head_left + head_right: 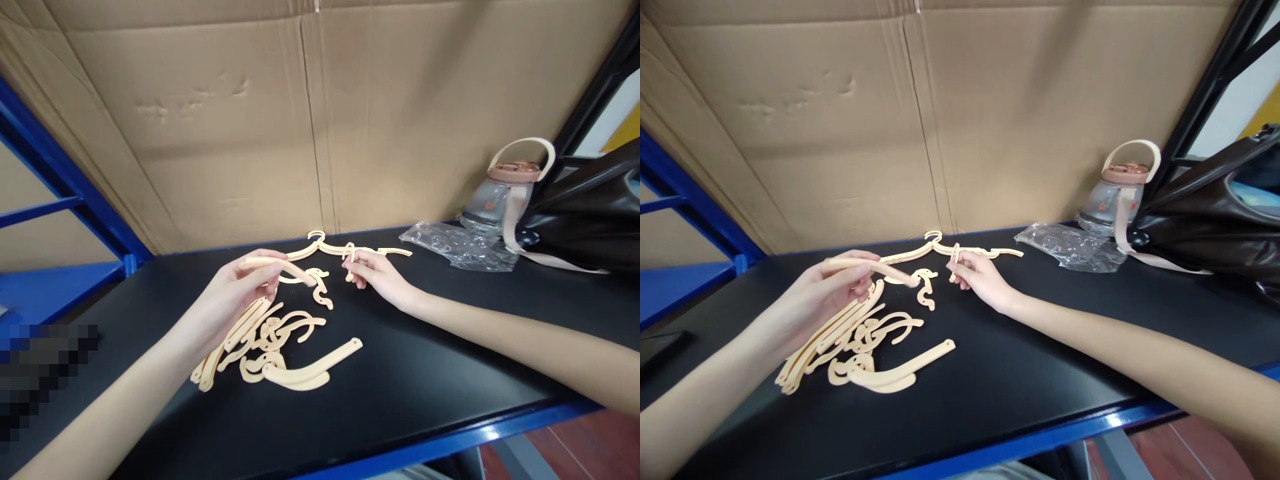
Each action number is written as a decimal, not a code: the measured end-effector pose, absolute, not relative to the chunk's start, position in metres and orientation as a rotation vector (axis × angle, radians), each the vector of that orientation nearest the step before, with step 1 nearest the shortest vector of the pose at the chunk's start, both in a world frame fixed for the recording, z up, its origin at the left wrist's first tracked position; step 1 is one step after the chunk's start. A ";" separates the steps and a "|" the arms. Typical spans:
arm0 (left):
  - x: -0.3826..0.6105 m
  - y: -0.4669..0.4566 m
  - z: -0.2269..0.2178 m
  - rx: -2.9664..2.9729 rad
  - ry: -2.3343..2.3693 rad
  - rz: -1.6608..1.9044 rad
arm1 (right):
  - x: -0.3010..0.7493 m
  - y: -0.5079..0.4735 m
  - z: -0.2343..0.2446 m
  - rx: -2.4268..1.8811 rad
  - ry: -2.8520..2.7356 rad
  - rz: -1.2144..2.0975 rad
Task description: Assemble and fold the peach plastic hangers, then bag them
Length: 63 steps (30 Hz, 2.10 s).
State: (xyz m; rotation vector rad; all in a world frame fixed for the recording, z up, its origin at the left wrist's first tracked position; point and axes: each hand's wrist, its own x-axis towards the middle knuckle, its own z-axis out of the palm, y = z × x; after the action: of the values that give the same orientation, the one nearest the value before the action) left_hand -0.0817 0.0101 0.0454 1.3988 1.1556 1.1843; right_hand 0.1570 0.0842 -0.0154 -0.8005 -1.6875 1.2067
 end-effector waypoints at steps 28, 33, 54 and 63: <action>-0.068 0.004 0.043 1.985 1.390 0.951 | 0.157 0.058 -0.008 -0.688 -2.094 0.612; -0.066 0.002 0.040 2.140 1.349 0.791 | 0.156 0.060 -0.005 -0.616 -2.096 0.649; -0.053 -0.003 0.015 2.790 1.511 0.310 | 0.156 0.042 -0.006 -0.289 -2.023 0.147; -0.051 -0.006 0.016 2.915 1.698 0.347 | 0.160 0.044 -0.010 -0.154 -2.090 -0.322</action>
State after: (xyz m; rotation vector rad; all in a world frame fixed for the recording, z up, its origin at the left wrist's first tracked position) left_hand -0.0513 -0.0064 0.0162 2.9147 1.6983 0.3470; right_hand 0.1602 0.0439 -0.0100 -0.1543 -2.0903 -0.3217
